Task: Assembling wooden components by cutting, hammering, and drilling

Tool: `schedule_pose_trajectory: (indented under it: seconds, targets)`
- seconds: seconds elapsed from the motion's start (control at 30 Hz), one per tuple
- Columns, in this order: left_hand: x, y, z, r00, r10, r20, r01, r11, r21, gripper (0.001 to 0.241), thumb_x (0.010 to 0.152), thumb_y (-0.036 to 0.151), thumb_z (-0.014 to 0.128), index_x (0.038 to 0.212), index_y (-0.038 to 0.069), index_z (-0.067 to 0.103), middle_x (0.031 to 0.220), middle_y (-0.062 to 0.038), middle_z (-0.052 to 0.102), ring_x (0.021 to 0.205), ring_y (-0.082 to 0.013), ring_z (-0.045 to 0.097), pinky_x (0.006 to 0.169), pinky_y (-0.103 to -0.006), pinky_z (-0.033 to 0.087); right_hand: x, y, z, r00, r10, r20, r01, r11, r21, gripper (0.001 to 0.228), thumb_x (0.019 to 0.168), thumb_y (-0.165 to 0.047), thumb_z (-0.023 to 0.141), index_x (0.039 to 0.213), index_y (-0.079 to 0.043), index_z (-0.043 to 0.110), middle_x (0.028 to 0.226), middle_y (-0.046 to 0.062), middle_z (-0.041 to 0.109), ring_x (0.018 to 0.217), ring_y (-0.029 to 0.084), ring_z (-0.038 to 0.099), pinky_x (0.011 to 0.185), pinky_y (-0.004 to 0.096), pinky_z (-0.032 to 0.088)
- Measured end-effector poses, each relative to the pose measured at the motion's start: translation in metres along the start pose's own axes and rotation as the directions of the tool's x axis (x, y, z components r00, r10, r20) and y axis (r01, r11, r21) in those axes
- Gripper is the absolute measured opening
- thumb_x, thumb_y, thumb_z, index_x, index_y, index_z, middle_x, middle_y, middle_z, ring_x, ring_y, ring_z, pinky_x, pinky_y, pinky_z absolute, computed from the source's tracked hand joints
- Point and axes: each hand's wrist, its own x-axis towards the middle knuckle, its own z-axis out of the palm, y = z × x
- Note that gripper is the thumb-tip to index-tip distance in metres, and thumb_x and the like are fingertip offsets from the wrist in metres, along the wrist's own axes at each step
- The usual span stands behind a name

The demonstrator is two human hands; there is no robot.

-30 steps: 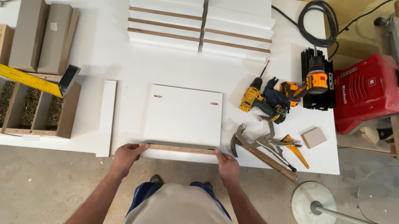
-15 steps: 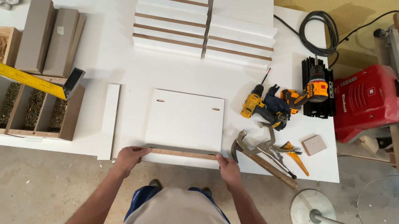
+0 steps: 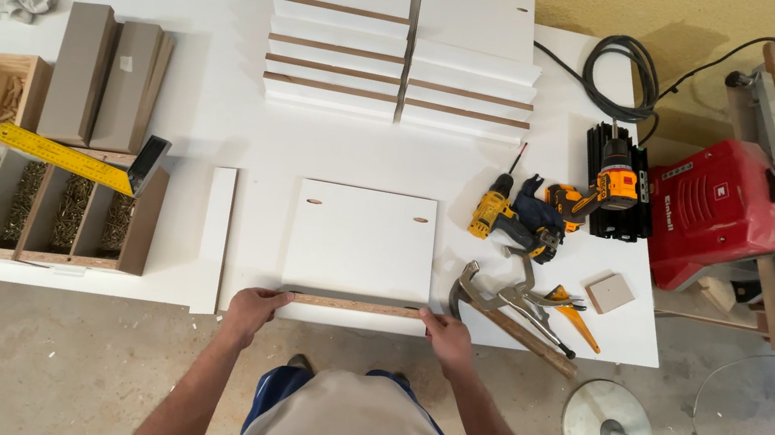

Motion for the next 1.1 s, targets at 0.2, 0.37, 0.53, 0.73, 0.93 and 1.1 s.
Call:
schedule_pose_trajectory:
  seconds: [0.2, 0.37, 0.53, 0.73, 0.93, 1.1]
  targets:
    - [-0.025, 0.022, -0.001, 0.998, 0.055, 0.037, -0.061, 0.983, 0.174, 0.066, 0.083, 0.047, 0.082, 0.129, 0.001, 0.074, 0.117, -0.025, 0.076, 0.115, -0.0414, 0.07, 0.098, -0.0493, 0.057, -0.046, -0.048, -0.011, 0.999, -0.028, 0.043, 0.033, 0.993, -0.115, 0.079, 0.091, -0.077, 0.054, 0.11, -0.004, 0.08, 0.104, 0.017, 0.079, 0.113, 0.038, 0.07, 0.097, 0.046, 0.051]
    - [-0.071, 0.064, -0.002, 0.98, 0.187, -0.063, -0.181, 0.979, 0.09, 0.083, 0.083, 0.06, 0.063, 0.147, 0.008, 0.057, 0.133, -0.012, 0.071, 0.129, -0.0248, 0.063, 0.111, -0.038, 0.045, -0.099, -0.086, -0.021, 0.981, -0.077, -0.181, 0.091, 0.993, 0.073, 0.052, 0.095, -0.065, 0.044, 0.084, -0.019, 0.068, 0.074, -0.004, 0.063, 0.069, 0.015, 0.058, 0.072, 0.031, 0.041]
    - [-0.059, 0.064, 0.025, 0.956, 0.284, 0.08, -0.15, 0.702, -0.696, 0.046, 0.092, -0.001, 0.067, 0.136, 0.007, 0.058, 0.079, 0.0, 0.045, 0.098, -0.02, 0.062, 0.099, -0.0401, 0.06, -0.123, -0.037, -0.029, 0.984, -0.029, -0.178, 0.176, 0.367, 0.913, 0.053, 0.092, -0.008, 0.068, 0.143, -0.002, 0.056, 0.104, 0.015, 0.071, 0.092, 0.025, 0.072, 0.09, 0.038, 0.063]
    - [-0.097, 0.062, 0.115, 0.858, 0.381, 0.346, -0.052, 0.734, -0.677, 0.047, 0.091, -0.007, 0.065, 0.132, 0.015, 0.063, 0.096, -0.003, 0.068, 0.104, -0.0199, 0.069, 0.098, -0.044, 0.061, -0.228, 0.043, -0.103, 0.871, -0.232, -0.432, 0.487, 0.308, 0.817, 0.056, 0.088, 0.004, 0.071, 0.14, -0.004, 0.053, 0.126, 0.015, 0.072, 0.113, 0.024, 0.067, 0.088, 0.039, 0.06]
    - [-0.207, 0.032, 0.301, 0.646, 0.358, 0.674, -0.044, 0.899, -0.436, 0.05, 0.094, -0.001, 0.063, 0.142, 0.009, 0.057, 0.113, -0.014, 0.069, 0.097, -0.0215, 0.067, 0.089, -0.0357, 0.059, -0.363, 0.184, -0.187, 0.683, -0.15, -0.715, 0.712, 0.358, 0.604, 0.053, 0.088, 0.007, 0.072, 0.136, -0.005, 0.054, 0.142, 0.012, 0.06, 0.095, 0.018, 0.071, 0.08, 0.032, 0.061]
    - [-0.322, -0.041, 0.458, 0.44, 0.207, 0.874, -0.055, 0.977, -0.204, 0.013, 0.096, 0.02, 0.074, 0.096, 0.013, 0.064, 0.079, -0.002, 0.07, 0.07, -0.0101, 0.069, 0.066, -0.025, 0.061, -0.458, 0.313, -0.258, 0.399, 0.313, -0.862, 0.679, 0.531, 0.508, 0.025, 0.088, 0.004, 0.07, 0.113, 0.003, 0.07, 0.064, 0.02, 0.069, 0.056, 0.024, 0.068, 0.055, 0.031, 0.06]
